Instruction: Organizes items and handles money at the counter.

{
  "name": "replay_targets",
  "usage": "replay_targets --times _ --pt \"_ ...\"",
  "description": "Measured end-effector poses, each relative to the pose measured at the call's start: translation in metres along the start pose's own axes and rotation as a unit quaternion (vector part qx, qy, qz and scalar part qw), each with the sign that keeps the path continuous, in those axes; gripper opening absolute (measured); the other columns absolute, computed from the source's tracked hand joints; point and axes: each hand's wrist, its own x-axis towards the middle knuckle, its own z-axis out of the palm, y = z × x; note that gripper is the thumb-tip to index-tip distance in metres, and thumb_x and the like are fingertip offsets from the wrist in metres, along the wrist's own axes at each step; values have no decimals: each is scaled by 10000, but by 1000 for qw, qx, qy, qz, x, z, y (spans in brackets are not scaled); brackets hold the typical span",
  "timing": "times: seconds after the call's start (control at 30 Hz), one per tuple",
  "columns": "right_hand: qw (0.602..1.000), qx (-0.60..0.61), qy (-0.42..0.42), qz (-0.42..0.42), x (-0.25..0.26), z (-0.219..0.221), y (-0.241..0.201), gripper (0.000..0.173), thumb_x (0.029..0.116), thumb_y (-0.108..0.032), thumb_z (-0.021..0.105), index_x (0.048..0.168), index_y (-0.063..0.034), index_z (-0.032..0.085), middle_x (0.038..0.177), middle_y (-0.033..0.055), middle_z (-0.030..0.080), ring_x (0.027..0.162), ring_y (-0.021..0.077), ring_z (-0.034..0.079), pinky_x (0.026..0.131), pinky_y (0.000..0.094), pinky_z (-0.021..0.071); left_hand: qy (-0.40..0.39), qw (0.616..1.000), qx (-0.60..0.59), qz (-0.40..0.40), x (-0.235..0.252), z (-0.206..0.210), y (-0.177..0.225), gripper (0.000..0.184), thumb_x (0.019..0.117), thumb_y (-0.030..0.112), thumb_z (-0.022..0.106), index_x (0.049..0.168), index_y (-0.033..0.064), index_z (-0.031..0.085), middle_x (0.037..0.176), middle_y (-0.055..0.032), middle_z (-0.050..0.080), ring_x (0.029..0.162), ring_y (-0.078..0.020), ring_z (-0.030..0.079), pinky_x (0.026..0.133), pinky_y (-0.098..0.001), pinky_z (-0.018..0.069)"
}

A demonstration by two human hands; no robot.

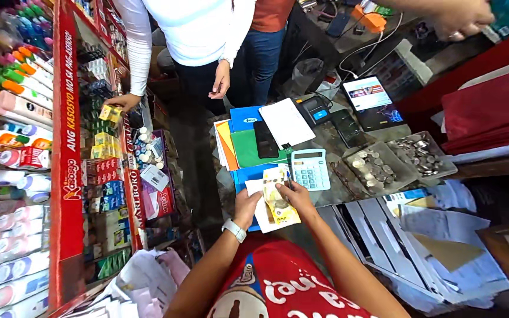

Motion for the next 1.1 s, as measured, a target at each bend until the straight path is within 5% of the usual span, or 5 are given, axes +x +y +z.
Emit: replay_targets --times 0.33,0.47,0.83,1.0,1.1 --pt "992 94 62 61 9 -27 12 150 1035 -102 583 1117 21 609 830 55 672 688 84 658 664 255 576 166 981 -99 -35 17 7 -13 433 1114 201 424 1465 -53 425 1429 -265 528 1288 -312 554 1078 -469 461" --pt "990 74 100 68 2 -45 8 159 1037 -100 582 1140 18 610 825 31 656 683 49 635 663 225 552 210 970 -50 -107 24 10 -24 375 1130 277 375 1287 -33 516 942 -123 560 711 -151 518 626 -283 444" --pt "995 46 81 28 -33 -25 21 113 1017 -91 617 1063 10 637 787 33 686 658 62 665 632 231 576 120 981 -13 -154 -27 -17 -37 363 1040 349 602 1125 22 469 684 9 402 467 -70 365 439 -217 352" --pt "999 20 -17 22 -52 10 17 155 1011 -98 624 1113 19 636 835 40 704 711 63 684 680 238 592 -133 986 -62 -83 -36 -13 -40 582 1100 385 311 1505 -28 373 1390 -184 569 1221 -228 605 1038 -422 509" --pt "997 -31 -67 11 -52 22 27 214 1036 -184 586 1101 11 645 812 27 660 701 52 628 679 241 545 -79 985 -80 -131 -34 2 -29 426 1106 282 429 1390 -28 501 1227 -178 662 1107 -223 663 991 -424 544"
